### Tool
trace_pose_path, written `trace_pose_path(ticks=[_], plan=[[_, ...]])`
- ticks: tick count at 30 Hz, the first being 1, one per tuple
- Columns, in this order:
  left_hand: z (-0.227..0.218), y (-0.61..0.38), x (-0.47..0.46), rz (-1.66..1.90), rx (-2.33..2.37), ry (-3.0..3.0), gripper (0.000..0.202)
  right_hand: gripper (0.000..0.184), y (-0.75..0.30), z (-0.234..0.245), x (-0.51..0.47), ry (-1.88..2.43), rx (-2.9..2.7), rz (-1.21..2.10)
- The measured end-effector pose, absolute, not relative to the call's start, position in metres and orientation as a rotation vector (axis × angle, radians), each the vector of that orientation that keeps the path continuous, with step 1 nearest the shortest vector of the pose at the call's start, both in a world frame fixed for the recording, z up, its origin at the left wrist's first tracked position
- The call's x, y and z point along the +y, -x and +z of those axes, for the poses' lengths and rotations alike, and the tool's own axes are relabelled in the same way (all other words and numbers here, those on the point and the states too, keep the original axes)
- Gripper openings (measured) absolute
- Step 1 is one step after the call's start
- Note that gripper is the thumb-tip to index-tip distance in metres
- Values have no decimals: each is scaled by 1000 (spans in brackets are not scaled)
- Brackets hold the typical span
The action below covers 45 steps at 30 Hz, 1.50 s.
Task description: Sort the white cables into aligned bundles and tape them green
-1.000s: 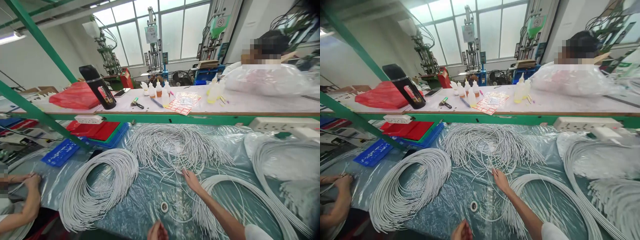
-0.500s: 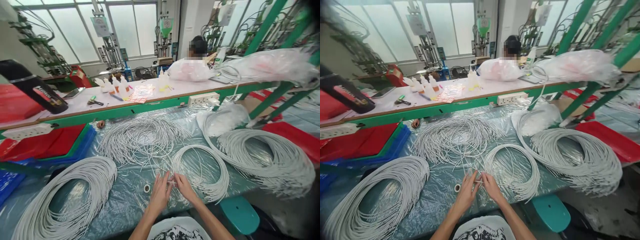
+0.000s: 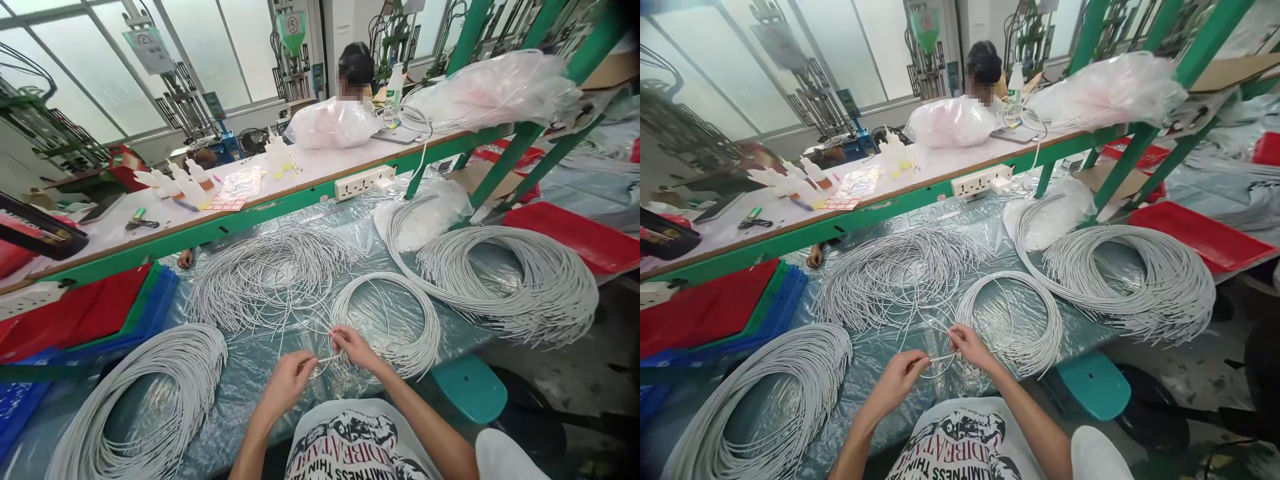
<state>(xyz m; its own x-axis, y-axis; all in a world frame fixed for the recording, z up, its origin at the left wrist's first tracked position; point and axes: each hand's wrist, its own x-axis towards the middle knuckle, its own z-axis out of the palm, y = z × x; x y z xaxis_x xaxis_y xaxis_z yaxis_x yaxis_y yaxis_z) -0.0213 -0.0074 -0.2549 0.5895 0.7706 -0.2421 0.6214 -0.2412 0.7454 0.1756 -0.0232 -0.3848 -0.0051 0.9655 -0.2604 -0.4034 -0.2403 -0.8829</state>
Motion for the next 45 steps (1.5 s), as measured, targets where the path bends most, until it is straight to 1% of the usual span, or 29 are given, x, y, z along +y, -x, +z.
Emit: trace_pose_path(ticks=[2,3,6,8,12,14,17,20,22,23,27,30,33,38,42,45], plan=[[-245,32,-4,276,1161,-1840,42,36,-182,-394,-7,1071,-569,1470],[-241,38,-2,363,1204,-1768,43,35,-188,-398,1,1055,-483,1450],[-236,50,-3,789,1340,-1507,42,30,-212,-408,21,986,-269,1459],[-237,47,-8,1007,1355,-1358,41,24,-221,-412,29,934,-170,1495],[-240,23,-23,1180,1309,-1237,38,12,-202,-415,37,862,-31,1597],[-231,15,-26,1368,1296,-1167,35,12,-184,-416,40,848,18,1642],[-207,16,-26,1644,1216,-1074,27,14,-166,-418,44,840,82,1678],[-194,24,-26,1739,1144,-1093,24,13,-162,-414,43,821,120,1731],[-204,24,-28,1689,1192,-1170,25,10,-162,-405,40,789,117,1783],[-215,23,-29,1604,1251,-1226,25,10,-162,-399,38,767,107,1812],[-270,10,-39,998,1401,-1497,32,16,-166,-370,35,697,53,1885],[-303,6,-55,706,1351,-1640,40,17,-177,-354,38,685,25,1873],[-323,15,-69,551,1333,-1703,44,20,-190,-343,41,691,-9,1835],[-344,36,-83,336,1384,-1711,44,24,-200,-327,39,677,-114,1772],[-357,43,-97,240,1406,-1689,43,25,-200,-311,33,663,-203,1764],[-355,40,-95,301,1418,-1585,44,32,-196,-301,20,717,-403,1751]])
